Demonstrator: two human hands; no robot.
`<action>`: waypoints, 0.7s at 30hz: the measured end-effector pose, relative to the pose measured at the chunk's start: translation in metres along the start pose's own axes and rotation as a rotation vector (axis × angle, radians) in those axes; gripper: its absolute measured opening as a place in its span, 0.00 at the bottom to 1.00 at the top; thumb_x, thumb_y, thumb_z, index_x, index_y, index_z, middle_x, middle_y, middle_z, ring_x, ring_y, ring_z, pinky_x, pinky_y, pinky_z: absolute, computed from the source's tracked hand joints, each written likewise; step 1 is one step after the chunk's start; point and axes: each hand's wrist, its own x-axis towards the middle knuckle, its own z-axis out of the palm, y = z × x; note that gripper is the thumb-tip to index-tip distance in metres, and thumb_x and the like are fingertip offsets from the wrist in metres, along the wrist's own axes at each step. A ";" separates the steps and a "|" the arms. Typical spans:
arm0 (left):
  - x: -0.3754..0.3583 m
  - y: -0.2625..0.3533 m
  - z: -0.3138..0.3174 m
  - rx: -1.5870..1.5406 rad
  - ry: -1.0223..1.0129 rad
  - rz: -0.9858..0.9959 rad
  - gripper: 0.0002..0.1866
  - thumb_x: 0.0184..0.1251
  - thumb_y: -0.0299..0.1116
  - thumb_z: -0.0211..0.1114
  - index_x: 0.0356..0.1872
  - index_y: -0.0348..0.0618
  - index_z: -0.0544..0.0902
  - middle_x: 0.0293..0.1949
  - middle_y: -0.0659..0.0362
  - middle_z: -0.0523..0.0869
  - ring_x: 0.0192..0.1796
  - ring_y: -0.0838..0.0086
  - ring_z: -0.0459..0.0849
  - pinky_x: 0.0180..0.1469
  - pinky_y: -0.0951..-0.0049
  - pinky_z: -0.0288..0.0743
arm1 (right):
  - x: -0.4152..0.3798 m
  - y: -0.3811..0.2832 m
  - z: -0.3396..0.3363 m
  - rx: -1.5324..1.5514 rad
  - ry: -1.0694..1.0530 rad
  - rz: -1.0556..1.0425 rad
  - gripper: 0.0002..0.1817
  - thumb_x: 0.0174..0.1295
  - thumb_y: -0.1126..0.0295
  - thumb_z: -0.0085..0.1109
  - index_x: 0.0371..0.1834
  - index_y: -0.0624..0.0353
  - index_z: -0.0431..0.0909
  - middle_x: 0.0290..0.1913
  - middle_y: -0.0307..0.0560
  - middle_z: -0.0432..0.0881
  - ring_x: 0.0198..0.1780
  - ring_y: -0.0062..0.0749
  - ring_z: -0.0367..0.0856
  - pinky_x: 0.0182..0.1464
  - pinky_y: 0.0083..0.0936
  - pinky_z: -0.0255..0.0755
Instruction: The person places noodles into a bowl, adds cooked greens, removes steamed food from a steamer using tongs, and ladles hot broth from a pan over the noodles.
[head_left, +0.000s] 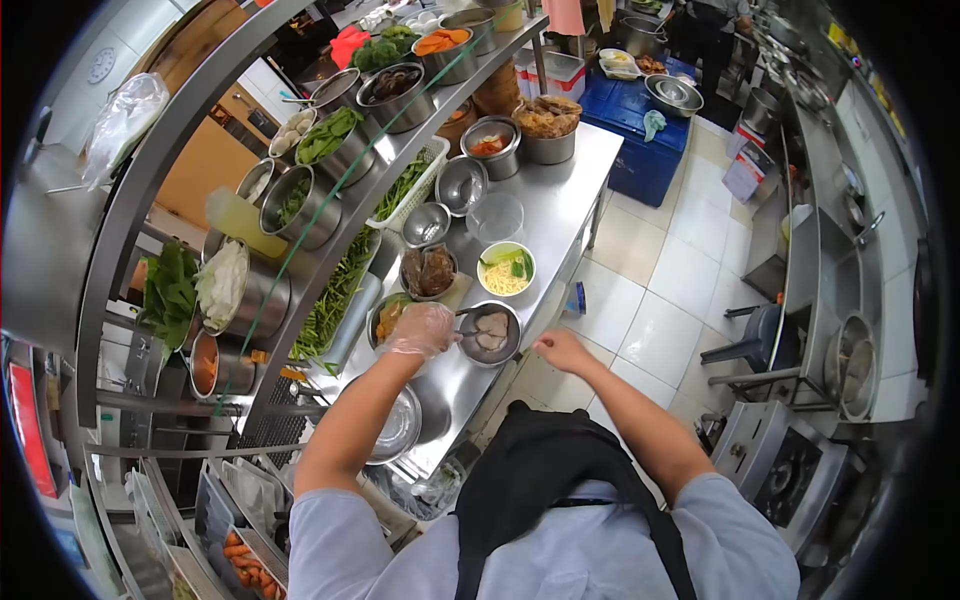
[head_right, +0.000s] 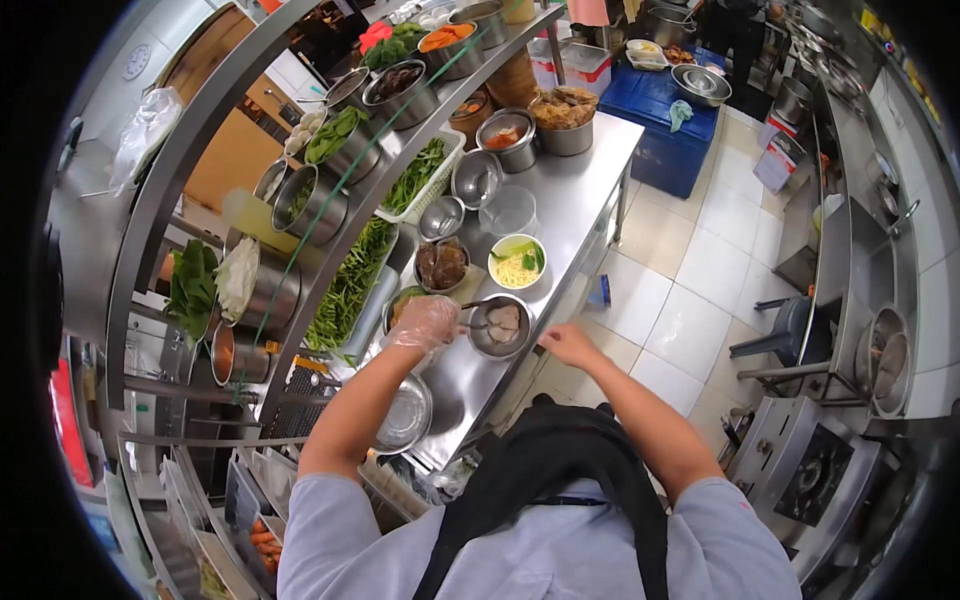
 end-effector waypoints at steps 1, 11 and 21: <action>0.005 0.000 -0.005 0.035 -0.044 0.012 0.23 0.61 0.54 0.68 0.36 0.40 0.87 0.37 0.49 0.88 0.44 0.55 0.87 0.47 0.58 0.80 | 0.007 -0.001 0.012 -0.003 0.004 0.004 0.18 0.63 0.56 0.59 0.39 0.62 0.85 0.35 0.55 0.86 0.37 0.43 0.85 0.44 0.35 0.78; 0.023 -0.025 -0.010 0.006 -0.025 0.072 0.15 0.59 0.44 0.68 0.35 0.43 0.90 0.39 0.50 0.89 0.44 0.58 0.89 0.47 0.60 0.82 | 0.020 0.003 0.060 0.288 -0.064 0.338 0.20 0.66 0.54 0.59 0.33 0.62 0.85 0.28 0.44 0.85 0.25 0.25 0.80 0.29 0.26 0.75; -0.030 -0.052 -0.082 -0.124 -0.032 -0.207 0.24 0.62 0.55 0.66 0.37 0.40 0.88 0.40 0.46 0.87 0.46 0.52 0.85 0.53 0.57 0.78 | 0.009 0.056 -0.009 0.423 -0.117 0.485 0.16 0.64 0.59 0.61 0.39 0.63 0.85 0.32 0.41 0.85 0.25 0.22 0.77 0.27 0.20 0.72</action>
